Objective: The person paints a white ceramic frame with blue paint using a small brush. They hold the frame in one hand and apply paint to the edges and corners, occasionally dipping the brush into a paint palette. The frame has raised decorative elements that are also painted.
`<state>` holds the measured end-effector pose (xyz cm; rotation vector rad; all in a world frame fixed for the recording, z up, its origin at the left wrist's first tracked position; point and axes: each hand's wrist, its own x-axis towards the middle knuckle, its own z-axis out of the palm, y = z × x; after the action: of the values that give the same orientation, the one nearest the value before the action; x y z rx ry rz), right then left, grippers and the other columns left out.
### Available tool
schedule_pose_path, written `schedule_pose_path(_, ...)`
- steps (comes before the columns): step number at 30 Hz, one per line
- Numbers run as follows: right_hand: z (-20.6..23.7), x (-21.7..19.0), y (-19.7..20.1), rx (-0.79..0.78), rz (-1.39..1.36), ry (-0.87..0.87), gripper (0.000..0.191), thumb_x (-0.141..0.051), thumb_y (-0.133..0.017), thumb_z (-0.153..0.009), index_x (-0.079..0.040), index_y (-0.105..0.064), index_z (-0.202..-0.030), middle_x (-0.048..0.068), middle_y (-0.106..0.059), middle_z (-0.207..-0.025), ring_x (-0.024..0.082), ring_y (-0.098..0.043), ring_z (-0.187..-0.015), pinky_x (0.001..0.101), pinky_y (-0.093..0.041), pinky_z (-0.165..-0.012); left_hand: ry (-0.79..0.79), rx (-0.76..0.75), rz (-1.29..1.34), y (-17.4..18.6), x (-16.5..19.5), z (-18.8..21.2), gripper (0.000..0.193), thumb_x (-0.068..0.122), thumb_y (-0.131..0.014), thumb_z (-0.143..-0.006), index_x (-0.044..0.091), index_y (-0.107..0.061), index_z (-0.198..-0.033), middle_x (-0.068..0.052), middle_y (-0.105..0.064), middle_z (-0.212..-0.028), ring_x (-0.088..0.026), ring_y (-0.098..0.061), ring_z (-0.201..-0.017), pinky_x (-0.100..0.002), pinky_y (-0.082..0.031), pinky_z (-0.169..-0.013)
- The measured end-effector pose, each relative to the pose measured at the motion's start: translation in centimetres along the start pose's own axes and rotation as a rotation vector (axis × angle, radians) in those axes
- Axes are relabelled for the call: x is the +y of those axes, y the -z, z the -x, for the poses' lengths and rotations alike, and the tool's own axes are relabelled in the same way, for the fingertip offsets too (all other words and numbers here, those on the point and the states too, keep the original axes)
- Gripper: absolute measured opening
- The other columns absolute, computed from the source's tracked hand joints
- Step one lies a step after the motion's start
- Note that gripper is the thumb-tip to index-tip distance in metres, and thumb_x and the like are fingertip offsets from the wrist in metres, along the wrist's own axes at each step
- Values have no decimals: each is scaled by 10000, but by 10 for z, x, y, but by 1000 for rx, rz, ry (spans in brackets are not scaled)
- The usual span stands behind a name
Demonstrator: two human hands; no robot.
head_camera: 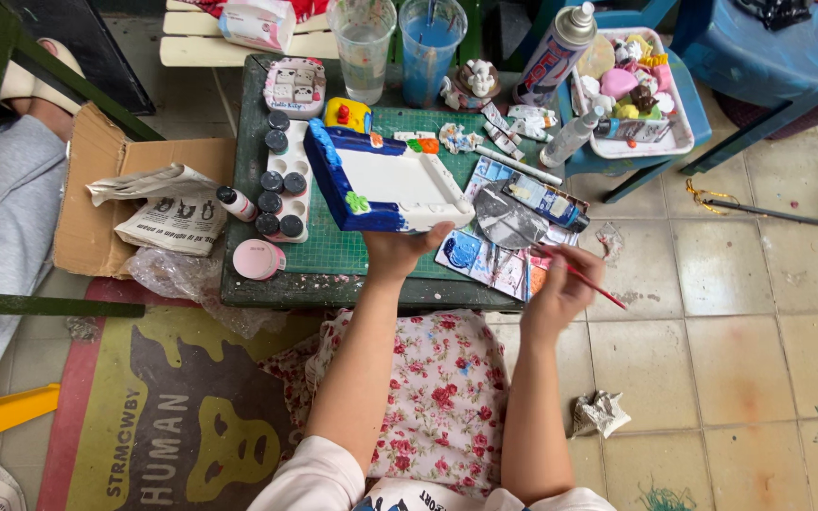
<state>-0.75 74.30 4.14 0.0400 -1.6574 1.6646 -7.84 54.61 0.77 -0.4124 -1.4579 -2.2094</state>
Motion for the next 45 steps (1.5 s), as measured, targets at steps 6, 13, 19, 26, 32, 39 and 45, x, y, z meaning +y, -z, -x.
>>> schedule_pose_path(6,-5,-99,-23,-46,-245,374,159,-186,-672,-1012,-88,-547,-1015,84,-675,-826,144,-550,-804,281,-481,-756,70,-113,-44,4,3,8,833,308,-920,-806,-8,-444,-1412,-109,-622,-1319,-198,-661,-1192,-349,-595,-1000)
schedule_pose_path(13,18,-146,-74,-237,176,599,161,-284,-610,-1005,-153,-534,-952,22,-729,-814,177,-514,-955,380,-418,-879,36,-288,-266,5,2,10,688,438,-850,-871,104,-571,-1404,-31,-690,-1314,-191,-697,-1196,-333,-590,-1023)
schedule_pose_path(19,21,-143,-80,-277,238,624,119,-262,-594,-1010,-165,-536,-970,-2,-743,-828,179,-517,-958,381,-433,-889,-171,-397,-605,5,-2,13,623,516,-719,-927,181,-573,-1431,-23,-640,-1415,-201,-635,-1272,-343,-545,-1054)
schedule_pose_path(26,24,-136,-81,-258,229,685,98,-258,-570,-1004,-169,-539,-975,-2,-744,-817,175,-500,-938,374,-417,-844,6,-453,-498,6,-4,15,610,537,-710,-939,194,-579,-1426,13,-640,-1413,-159,-617,-1298,-327,-530,-1086)
schedule_pose_path(32,22,-136,-81,-255,225,687,101,-263,-579,-1004,-177,-532,-981,-8,-738,-813,170,-503,-943,368,-424,-843,55,-480,-391,7,-7,14,573,516,-713,-961,213,-572,-1427,33,-625,-1432,-152,-602,-1326,-333,-512,-1117)
schedule_pose_path(39,22,-140,-82,-270,275,676,111,-248,-588,-1015,-164,-517,-998,0,-745,-824,177,-505,-950,374,-419,-877,86,-476,-380,5,-13,16,559,512,-722,-952,227,-590,-1414,40,-638,-1420,-146,-615,-1312,-324,-526,-1101)
schedule_pose_path(45,20,-138,-83,-265,238,697,116,-269,-586,-1007,-172,-523,-997,0,-749,-817,172,-501,-942,359,-422,-864,69,-523,-391,7,-18,15,583,509,-691,-971,224,-548,-1458,21,-580,-1482,-166,-561,-1355,-340,-489,-1129)
